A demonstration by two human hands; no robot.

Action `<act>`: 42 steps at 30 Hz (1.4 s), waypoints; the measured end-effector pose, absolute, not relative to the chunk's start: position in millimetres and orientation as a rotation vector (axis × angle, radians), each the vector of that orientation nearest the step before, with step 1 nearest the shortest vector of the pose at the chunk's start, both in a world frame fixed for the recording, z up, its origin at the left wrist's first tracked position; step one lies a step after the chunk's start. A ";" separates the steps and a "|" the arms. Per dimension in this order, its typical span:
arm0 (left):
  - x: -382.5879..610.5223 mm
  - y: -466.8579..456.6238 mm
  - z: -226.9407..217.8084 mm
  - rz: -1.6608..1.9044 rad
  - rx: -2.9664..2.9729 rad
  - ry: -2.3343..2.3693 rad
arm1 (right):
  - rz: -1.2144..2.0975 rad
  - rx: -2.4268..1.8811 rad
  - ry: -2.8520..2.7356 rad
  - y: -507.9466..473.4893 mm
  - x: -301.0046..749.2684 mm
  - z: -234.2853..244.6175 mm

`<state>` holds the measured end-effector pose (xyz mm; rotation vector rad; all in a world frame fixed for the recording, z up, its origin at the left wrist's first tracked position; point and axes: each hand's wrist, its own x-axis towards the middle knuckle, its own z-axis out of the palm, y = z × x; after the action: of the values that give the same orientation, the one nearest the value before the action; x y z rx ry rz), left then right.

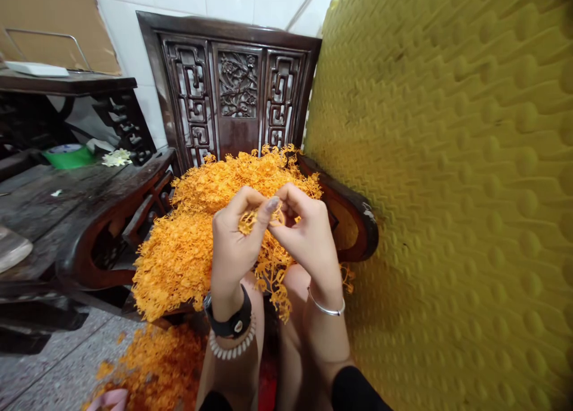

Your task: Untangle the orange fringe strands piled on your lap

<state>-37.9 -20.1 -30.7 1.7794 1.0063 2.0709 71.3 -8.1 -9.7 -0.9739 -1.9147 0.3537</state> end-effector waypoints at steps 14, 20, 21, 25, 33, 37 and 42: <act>-30.2 -19.6 -27.6 2.150 1.308 0.661 | 1.409 -0.435 -1.621 -19.3 69.6 -5.3; -32.3 -21.4 -31.3 1.932 1.350 0.597 | 1.254 -0.459 -1.588 -18.1 68.0 -2.6; -33.0 -21.6 -31.6 1.898 1.388 0.611 | 1.222 -0.476 -1.573 -18.4 68.0 -2.3; -35.7 -19.8 -32.4 1.844 1.438 0.660 | 1.168 -0.533 -1.585 -19.3 68.3 -2.8; -28.0 -12.9 -32.6 2.087 1.100 0.721 | 1.027 -0.529 -1.510 -18.7 54.6 -8.7; -17.0 -14.4 -32.1 2.091 1.021 0.722 | 0.957 -0.548 -1.397 -19.2 47.4 -10.0; -7.4 -17.2 -31.4 2.089 0.915 0.631 | 1.012 -0.510 -1.296 -22.8 39.8 -11.2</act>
<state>-7.4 -17.2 -31.4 0.9152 0.6310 2.0889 39.8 -22.8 -11.2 -0.5096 -1.2964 1.0124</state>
